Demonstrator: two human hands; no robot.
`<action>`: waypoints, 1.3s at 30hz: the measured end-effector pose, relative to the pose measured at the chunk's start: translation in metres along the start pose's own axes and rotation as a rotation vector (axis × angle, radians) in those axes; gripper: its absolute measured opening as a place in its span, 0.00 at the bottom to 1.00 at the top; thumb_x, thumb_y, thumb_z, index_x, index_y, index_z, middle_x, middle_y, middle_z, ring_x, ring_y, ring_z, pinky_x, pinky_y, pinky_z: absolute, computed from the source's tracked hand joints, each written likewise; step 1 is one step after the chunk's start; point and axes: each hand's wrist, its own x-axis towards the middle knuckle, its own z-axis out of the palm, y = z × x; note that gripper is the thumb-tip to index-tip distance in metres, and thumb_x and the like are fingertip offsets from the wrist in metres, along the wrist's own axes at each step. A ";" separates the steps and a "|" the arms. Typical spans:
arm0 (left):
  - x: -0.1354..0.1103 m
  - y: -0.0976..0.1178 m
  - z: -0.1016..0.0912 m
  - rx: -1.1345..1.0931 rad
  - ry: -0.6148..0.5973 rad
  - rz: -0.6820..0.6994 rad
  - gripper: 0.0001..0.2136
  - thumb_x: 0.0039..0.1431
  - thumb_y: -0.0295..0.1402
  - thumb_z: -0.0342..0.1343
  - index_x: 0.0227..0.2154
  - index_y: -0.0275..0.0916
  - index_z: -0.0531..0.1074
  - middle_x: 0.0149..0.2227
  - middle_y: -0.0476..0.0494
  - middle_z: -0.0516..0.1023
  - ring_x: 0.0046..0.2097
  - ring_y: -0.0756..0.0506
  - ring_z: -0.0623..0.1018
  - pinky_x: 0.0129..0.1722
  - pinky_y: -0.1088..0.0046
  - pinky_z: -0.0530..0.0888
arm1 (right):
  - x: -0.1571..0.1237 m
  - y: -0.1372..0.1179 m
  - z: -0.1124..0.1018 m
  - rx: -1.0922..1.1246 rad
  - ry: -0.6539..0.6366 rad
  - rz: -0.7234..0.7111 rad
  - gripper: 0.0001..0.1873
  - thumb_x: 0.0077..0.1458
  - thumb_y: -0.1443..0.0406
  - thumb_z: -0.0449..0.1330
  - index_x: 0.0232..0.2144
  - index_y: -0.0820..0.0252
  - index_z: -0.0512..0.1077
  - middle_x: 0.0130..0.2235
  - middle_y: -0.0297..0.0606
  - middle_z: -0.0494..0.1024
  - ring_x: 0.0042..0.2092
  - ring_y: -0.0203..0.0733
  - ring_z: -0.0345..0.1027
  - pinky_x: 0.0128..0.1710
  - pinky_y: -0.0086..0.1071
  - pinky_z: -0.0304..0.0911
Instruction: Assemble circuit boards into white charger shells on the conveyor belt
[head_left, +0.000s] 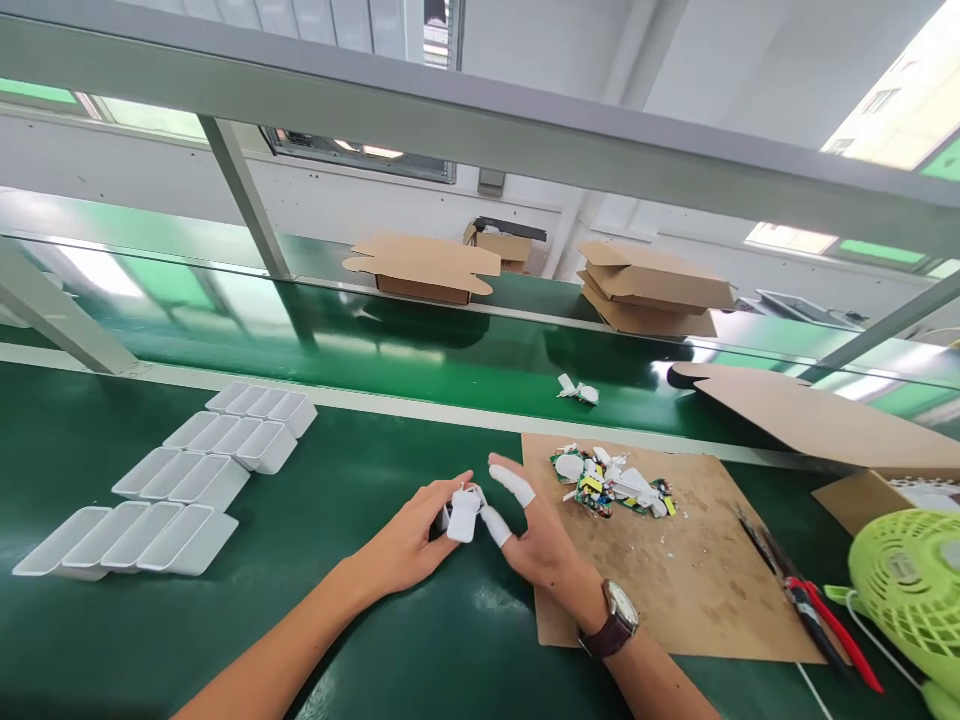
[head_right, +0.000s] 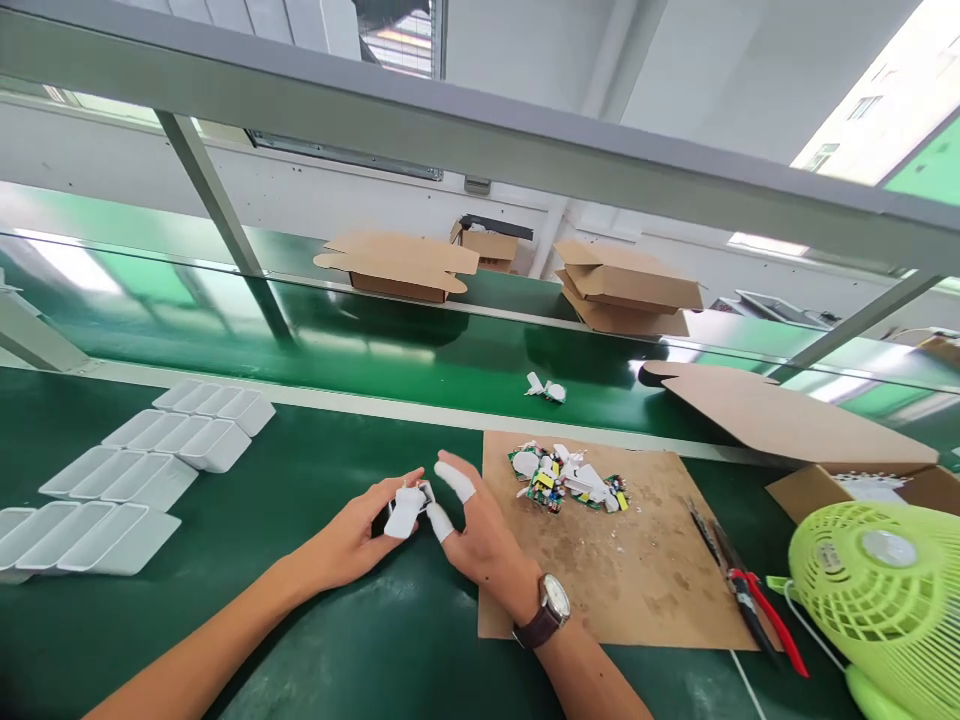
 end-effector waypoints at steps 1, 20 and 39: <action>0.000 -0.003 0.000 0.014 0.017 0.009 0.25 0.66 0.34 0.56 0.65 0.49 0.63 0.61 0.39 0.74 0.59 0.38 0.76 0.59 0.56 0.75 | 0.005 0.006 -0.007 -0.043 0.029 0.023 0.26 0.65 0.68 0.57 0.64 0.55 0.61 0.64 0.49 0.70 0.65 0.48 0.65 0.64 0.49 0.65; 0.008 -0.007 -0.010 -0.182 -0.182 -0.029 0.44 0.51 0.24 0.61 0.70 0.56 0.54 0.59 0.39 0.71 0.51 0.43 0.77 0.44 0.69 0.78 | 0.132 0.149 -0.093 -0.595 -0.196 0.569 0.19 0.66 0.58 0.62 0.56 0.59 0.70 0.56 0.44 0.74 0.52 0.49 0.73 0.51 0.48 0.73; 0.000 0.015 0.020 0.312 0.121 0.377 0.42 0.58 0.24 0.62 0.71 0.45 0.47 0.54 0.37 0.72 0.54 0.38 0.73 0.53 0.57 0.76 | -0.005 -0.001 -0.143 -0.481 -0.199 0.317 0.24 0.60 0.61 0.57 0.59 0.54 0.69 0.63 0.46 0.71 0.64 0.58 0.65 0.63 0.54 0.64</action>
